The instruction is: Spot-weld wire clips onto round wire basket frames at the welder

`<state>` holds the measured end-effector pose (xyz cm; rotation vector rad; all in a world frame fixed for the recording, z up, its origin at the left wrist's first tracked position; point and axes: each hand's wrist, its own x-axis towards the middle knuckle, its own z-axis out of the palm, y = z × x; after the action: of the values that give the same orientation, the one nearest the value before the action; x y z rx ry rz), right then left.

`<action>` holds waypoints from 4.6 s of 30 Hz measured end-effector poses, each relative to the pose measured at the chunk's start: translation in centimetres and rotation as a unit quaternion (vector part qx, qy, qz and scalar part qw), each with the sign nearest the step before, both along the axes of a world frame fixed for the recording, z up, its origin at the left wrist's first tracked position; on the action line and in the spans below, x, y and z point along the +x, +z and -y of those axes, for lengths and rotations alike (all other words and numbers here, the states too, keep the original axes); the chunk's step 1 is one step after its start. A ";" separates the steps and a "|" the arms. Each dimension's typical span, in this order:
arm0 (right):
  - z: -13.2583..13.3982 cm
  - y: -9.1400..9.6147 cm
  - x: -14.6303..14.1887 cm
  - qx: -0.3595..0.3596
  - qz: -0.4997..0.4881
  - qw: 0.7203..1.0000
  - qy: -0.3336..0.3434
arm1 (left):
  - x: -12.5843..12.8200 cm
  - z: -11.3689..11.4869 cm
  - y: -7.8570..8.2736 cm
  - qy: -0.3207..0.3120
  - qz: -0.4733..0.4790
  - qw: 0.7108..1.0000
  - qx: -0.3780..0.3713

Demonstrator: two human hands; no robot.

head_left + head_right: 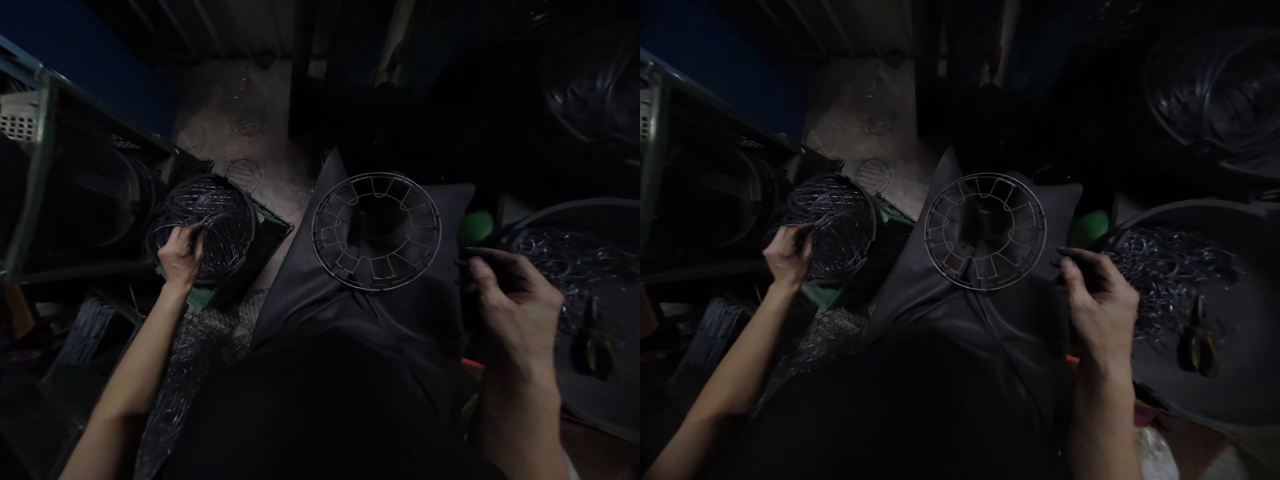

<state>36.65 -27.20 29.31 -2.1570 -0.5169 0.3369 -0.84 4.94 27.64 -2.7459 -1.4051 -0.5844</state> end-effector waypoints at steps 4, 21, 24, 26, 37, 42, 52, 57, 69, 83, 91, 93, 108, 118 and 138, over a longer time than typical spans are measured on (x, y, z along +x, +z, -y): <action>-0.9 1.0 -0.5 0.020 0.011 1.000 -0.005 | 3.8 0.3 5.8 -0.006 0.183 0.982 0.037; -9.7 -0.2 0.5 -0.046 0.176 0.983 0.005 | 26.0 3.3 -0.5 -0.190 0.189 0.904 -0.334; -9.3 -0.9 0.1 -0.134 0.232 0.963 0.001 | 26.1 3.4 -1.0 -0.202 0.168 0.908 -0.328; -9.0 -1.1 -0.5 -0.152 0.245 0.958 0.000 | 26.0 3.5 -1.2 -0.203 0.168 0.906 -0.331; -7.7 -2.4 -1.5 -0.073 0.248 0.966 0.028 | 23.6 3.2 -1.4 -0.193 0.196 0.873 -0.403; -6.8 -2.8 -2.2 -0.032 0.249 0.967 0.039 | 23.1 3.7 -0.6 -0.201 0.214 0.863 -0.410; -7.8 0.3 -2.2 0.015 0.218 0.975 0.044 | 24.3 2.8 1.2 -0.162 0.201 0.889 -0.377; -7.1 -0.8 -1.4 -0.006 0.204 0.979 -0.009 | 27.2 2.1 1.7 -0.222 0.160 0.894 -0.355; -6.9 -2.0 -1.0 -0.011 0.164 0.986 0.013 | 27.4 1.6 -0.1 -0.241 0.109 0.891 -0.369; -5.0 -2.9 1.0 -0.060 -0.146 0.987 0.023 | 24.9 -0.6 -3.0 -0.251 0.051 0.809 -0.530; -3.3 -1.6 -0.3 0.002 -0.207 0.972 0.108 | 25.1 -0.6 1.0 -0.316 0.025 0.776 -0.546; -3.1 -1.0 0.1 0.002 -0.158 0.978 0.135 | 25.5 -0.7 3.1 -0.333 0.025 0.788 -0.518; -7.4 -5.1 7.1 0.029 0.144 0.930 0.338 | 24.7 1.4 -3.6 -0.339 0.111 0.867 -0.349; -8.9 -4.9 8.5 0.015 0.124 0.925 0.360 | 29.2 1.5 1.0 -0.353 0.076 0.882 -0.303; 6.1 -10.2 13.3 -0.416 -0.022 0.908 -0.046 | 29.9 0.7 0.6 -0.356 0.102 0.887 -0.275</action>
<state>49.96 -33.27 19.12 -2.9742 -0.2523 0.6346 29.01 4.27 28.23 -3.7801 -0.5664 -0.5413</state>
